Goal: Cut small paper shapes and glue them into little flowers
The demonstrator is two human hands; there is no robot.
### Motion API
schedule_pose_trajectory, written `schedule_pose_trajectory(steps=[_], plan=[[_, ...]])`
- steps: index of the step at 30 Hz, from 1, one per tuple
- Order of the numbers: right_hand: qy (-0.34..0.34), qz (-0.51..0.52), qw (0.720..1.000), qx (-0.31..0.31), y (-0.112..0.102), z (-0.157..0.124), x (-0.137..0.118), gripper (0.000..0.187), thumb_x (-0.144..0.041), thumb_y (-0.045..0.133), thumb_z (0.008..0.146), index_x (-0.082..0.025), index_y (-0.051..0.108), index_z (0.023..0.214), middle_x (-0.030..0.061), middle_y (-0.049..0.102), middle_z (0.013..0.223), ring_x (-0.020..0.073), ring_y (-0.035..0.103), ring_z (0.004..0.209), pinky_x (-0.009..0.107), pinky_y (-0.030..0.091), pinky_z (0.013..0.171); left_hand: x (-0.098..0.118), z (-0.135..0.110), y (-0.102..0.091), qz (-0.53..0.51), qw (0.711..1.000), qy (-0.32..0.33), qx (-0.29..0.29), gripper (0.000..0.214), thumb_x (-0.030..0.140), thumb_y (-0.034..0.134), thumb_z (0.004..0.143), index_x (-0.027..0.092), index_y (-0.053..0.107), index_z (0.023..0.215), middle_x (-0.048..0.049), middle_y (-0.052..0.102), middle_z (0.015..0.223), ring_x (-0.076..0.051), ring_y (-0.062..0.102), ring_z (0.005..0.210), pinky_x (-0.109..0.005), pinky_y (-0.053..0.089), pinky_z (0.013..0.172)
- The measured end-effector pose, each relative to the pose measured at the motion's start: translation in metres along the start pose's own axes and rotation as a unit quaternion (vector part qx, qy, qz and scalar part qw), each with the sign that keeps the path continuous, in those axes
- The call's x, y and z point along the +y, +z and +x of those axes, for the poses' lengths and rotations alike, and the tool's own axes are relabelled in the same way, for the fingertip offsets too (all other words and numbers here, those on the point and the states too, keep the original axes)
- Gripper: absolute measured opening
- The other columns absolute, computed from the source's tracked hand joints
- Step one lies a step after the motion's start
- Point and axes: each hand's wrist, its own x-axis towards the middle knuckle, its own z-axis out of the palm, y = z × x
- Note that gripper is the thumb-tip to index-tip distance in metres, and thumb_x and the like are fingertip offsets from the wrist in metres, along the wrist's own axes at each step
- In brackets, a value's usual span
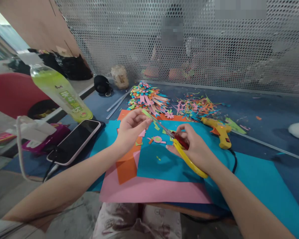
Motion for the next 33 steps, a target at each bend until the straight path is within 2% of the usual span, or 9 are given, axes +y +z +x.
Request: schedule_pose_trajectory(steps=[3, 12, 18, 33], plan=[[0.009, 0.022, 0.999, -0.030, -0.0007, -0.0002, 0.0005, 0.034, -0.035, 0.065, 0.072, -0.028, 0.036, 0.089, -0.0041, 0.058, 0.069, 0.0192, 0.058, 0.066, 0.033, 0.048, 0.057, 0.0013, -0.0001, 0.0004, -0.004, 1.000, -0.001, 0.005, 0.027, 0.022, 0.069, 0.068, 0.018, 0.052, 0.089, 0.0018, 0.060, 0.071, -0.009, 0.060, 0.068, -0.023, 0.049, 0.062], [0.013, 0.040, 0.999, -0.032, -0.0012, 0.0012, 0.0046, 0.037, -0.029, 0.068, 0.069, -0.028, 0.036, 0.088, -0.0056, 0.055, 0.068, 0.0172, 0.056, 0.065, 0.030, 0.046, 0.057, 0.0041, -0.0004, 0.0015, -0.003, 1.000, -0.014, 0.003, 0.026, 0.021, 0.069, 0.067, 0.018, 0.052, 0.087, 0.0022, 0.059, 0.070, -0.008, 0.058, 0.066, -0.022, 0.048, 0.061], [0.013, 0.028, 0.999, -0.031, -0.0024, 0.0001, 0.0039, 0.035, -0.032, 0.066, 0.070, -0.027, 0.036, 0.088, -0.0043, 0.056, 0.070, 0.0172, 0.055, 0.063, 0.030, 0.044, 0.054, 0.0030, -0.0002, 0.0009, -0.016, 1.000, -0.014, 0.003, 0.026, 0.019, 0.069, 0.067, 0.017, 0.052, 0.086, 0.0024, 0.059, 0.070, -0.008, 0.058, 0.066, -0.022, 0.048, 0.063], [0.019, 0.044, 0.998, -0.035, -0.0024, 0.0007, 0.0067, 0.039, -0.029, 0.069, 0.067, -0.028, 0.036, 0.087, -0.0053, 0.055, 0.067, 0.0156, 0.052, 0.060, 0.027, 0.040, 0.051, 0.0038, -0.0002, 0.0011, -0.009, 1.000, -0.014, 0.005, 0.023, 0.020, 0.070, 0.067, 0.016, 0.056, 0.085, 0.0020, 0.060, 0.069, -0.006, 0.055, 0.058, -0.019, 0.044, 0.054]])
